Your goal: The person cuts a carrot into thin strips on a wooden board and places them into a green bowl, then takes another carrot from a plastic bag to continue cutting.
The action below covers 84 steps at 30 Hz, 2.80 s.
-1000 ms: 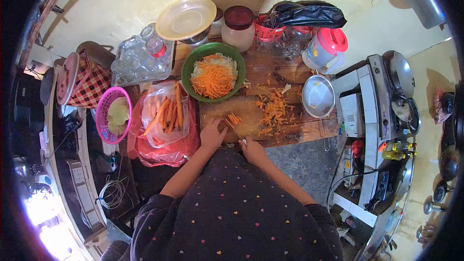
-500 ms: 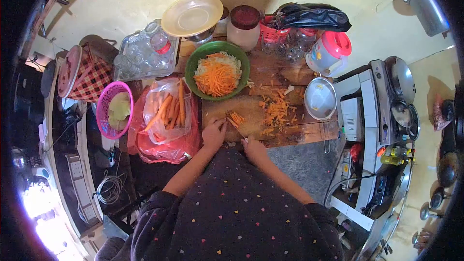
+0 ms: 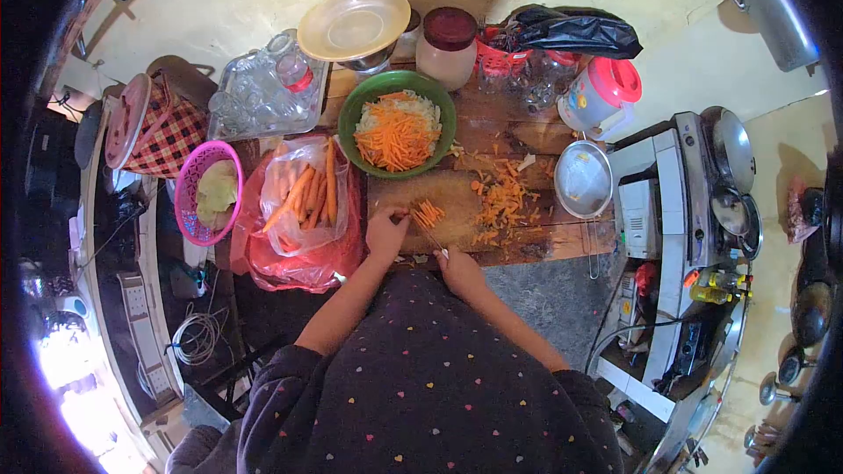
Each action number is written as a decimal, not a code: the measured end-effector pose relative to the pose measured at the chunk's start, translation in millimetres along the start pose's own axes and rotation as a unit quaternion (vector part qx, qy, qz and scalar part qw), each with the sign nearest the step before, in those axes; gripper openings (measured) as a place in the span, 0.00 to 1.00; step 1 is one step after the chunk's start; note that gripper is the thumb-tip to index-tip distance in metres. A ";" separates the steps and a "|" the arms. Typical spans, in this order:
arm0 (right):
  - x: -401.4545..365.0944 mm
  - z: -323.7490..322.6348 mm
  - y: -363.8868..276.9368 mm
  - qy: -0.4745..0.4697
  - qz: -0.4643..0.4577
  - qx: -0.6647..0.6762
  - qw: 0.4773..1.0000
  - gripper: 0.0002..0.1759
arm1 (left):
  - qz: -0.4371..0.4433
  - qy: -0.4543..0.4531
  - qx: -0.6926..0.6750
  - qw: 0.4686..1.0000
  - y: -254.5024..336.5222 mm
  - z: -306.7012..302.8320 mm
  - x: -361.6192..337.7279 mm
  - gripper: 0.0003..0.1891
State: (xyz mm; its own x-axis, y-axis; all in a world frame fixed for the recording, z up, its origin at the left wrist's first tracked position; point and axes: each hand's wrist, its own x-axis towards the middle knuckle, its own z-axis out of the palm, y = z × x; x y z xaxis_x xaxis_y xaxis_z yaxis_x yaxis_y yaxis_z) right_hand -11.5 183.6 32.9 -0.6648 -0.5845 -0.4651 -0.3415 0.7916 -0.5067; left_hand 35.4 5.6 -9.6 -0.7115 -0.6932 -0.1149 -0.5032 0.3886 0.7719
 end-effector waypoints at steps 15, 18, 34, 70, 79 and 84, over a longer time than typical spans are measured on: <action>15.0 15.0 1.1 0.031 -0.018 -0.047 0.998 0.21 | -0.041 -0.022 -0.008 0.999 8.5 -7.5 8.1 0.13; 10.2 11.4 1.9 0.035 -0.019 -0.039 0.998 0.21 | -0.022 -0.009 -0.015 1.000 7.2 -7.2 7.3 0.13; -15.1 -11.9 16.2 0.127 -0.033 -0.044 0.990 0.16 | -0.019 -0.005 -0.057 0.998 46.6 7.6 -2.7 0.17; -4.3 -45.6 62.2 0.034 0.008 0.112 0.993 0.24 | 0.000 -0.063 0.194 0.979 67.8 38.1 0.1 0.21; 0.6 -46.2 77.6 0.023 0.016 0.111 0.993 0.22 | -0.018 -0.082 0.219 0.972 75.2 44.9 8.5 0.18; -0.9 -56.2 75.4 0.011 0.018 0.136 0.991 0.23 | 0.020 -0.074 0.253 0.965 65.3 49.4 9.8 0.14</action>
State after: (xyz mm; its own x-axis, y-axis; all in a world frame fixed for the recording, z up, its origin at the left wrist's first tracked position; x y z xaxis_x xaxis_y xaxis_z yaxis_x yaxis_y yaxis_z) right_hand -74.0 253.8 35.9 -0.6886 -0.5499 -0.4727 -0.1276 0.7336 -0.6675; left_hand -28.6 54.2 8.7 -0.7790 -0.5919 -0.2070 -0.6216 0.6858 0.3784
